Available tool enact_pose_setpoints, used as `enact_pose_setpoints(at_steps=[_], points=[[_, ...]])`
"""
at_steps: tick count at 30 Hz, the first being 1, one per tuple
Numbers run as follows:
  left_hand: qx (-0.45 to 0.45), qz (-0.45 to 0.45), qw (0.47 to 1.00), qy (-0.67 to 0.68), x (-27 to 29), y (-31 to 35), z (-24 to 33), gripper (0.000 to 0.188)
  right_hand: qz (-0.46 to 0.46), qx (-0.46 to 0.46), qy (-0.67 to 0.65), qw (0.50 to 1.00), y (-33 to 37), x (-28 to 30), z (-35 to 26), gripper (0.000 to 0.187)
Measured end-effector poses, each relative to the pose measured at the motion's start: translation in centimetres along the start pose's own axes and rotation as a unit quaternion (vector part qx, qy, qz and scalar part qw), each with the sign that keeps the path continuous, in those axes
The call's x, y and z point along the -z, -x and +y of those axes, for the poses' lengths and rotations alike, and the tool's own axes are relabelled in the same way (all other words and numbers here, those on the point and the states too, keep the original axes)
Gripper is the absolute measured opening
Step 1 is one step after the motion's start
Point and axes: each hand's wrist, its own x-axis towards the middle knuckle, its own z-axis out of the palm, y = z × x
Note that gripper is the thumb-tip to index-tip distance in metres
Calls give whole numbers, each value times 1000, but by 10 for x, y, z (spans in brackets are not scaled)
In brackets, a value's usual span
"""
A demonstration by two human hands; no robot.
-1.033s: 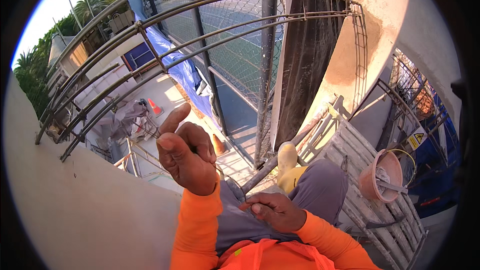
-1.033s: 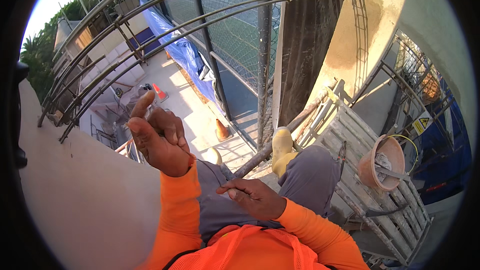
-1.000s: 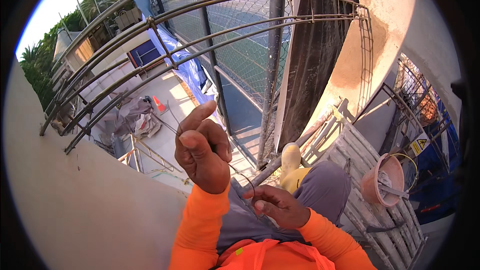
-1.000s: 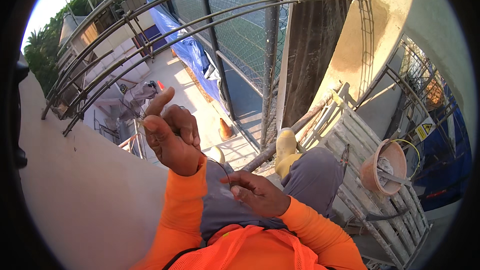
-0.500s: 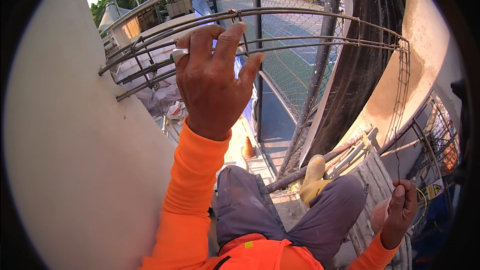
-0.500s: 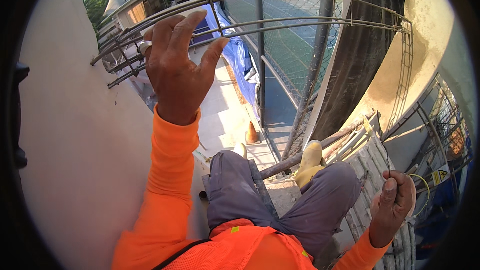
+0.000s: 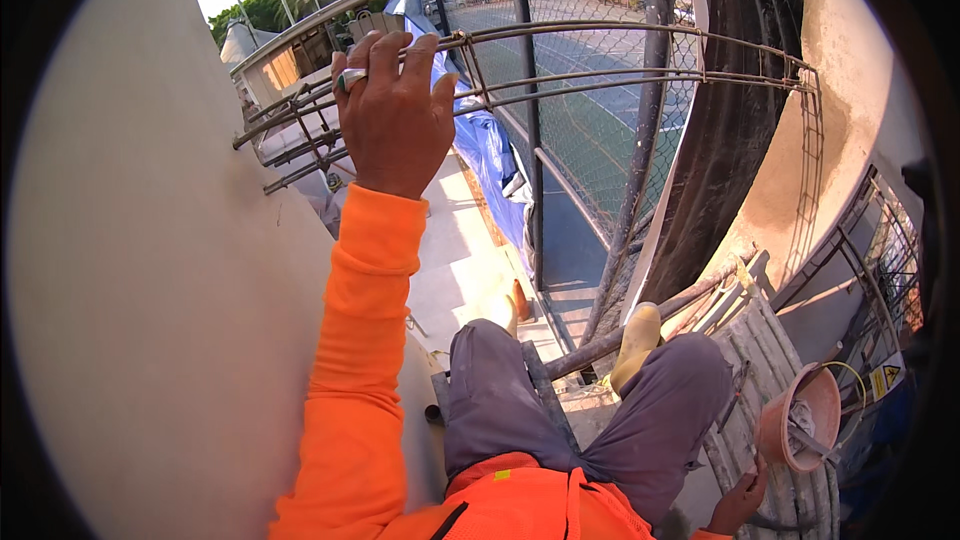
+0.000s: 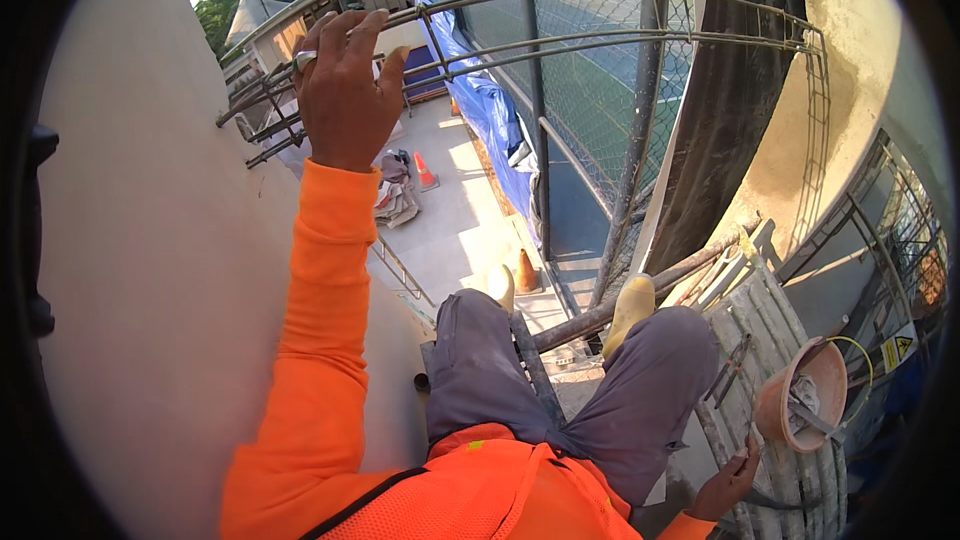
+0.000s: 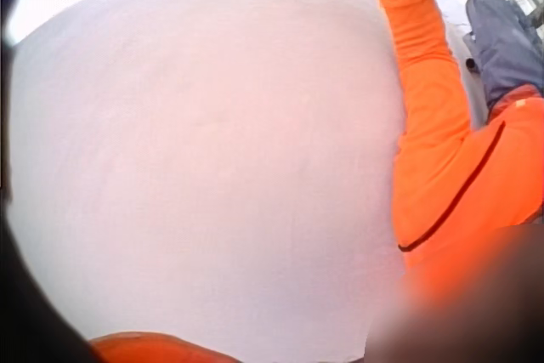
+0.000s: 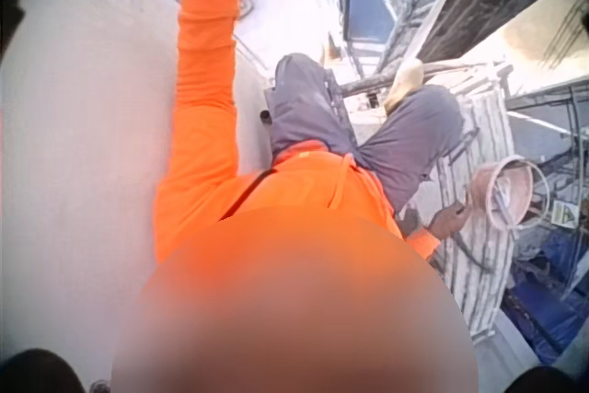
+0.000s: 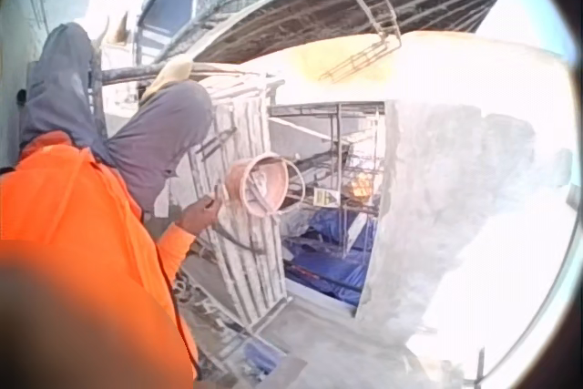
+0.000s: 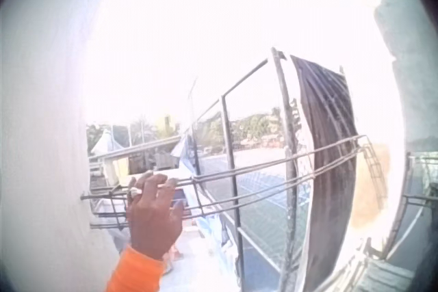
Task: The person secures metal scaffolding poles to a wall using wire ties. They wrap wire around the poles, twist it with pliers, and trim the excess. The person repeats this process at multiple connection points along the scaffolding frame.
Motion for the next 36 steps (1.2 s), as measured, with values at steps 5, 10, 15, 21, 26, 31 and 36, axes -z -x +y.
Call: enact_pose_setpoints(at_steps=[5,10,15,21,26,31,36], points=[[105,3,987,-121,31,6,-60,27,-279,163,-165,932,-45,-32,-236,23],[109,-98,987,-72,36,19,-94,22,-471,334,-255,776,-27,-154,-398,24],[118,-111,987,-12,37,13,-95,19,-425,335,-390,745,21,-258,-488,30],[98,-124,987,17,33,7,-95,25,-495,257,-468,686,65,-306,-528,31],[130,-135,982,16,24,5,-90,32,-440,273,-540,664,79,-316,-542,32],[200,-172,960,91,34,-5,-89,33,-397,353,-499,685,74,-319,-540,31],[305,-265,904,142,38,-18,-93,36,-332,429,-469,698,70,-331,-543,33]])
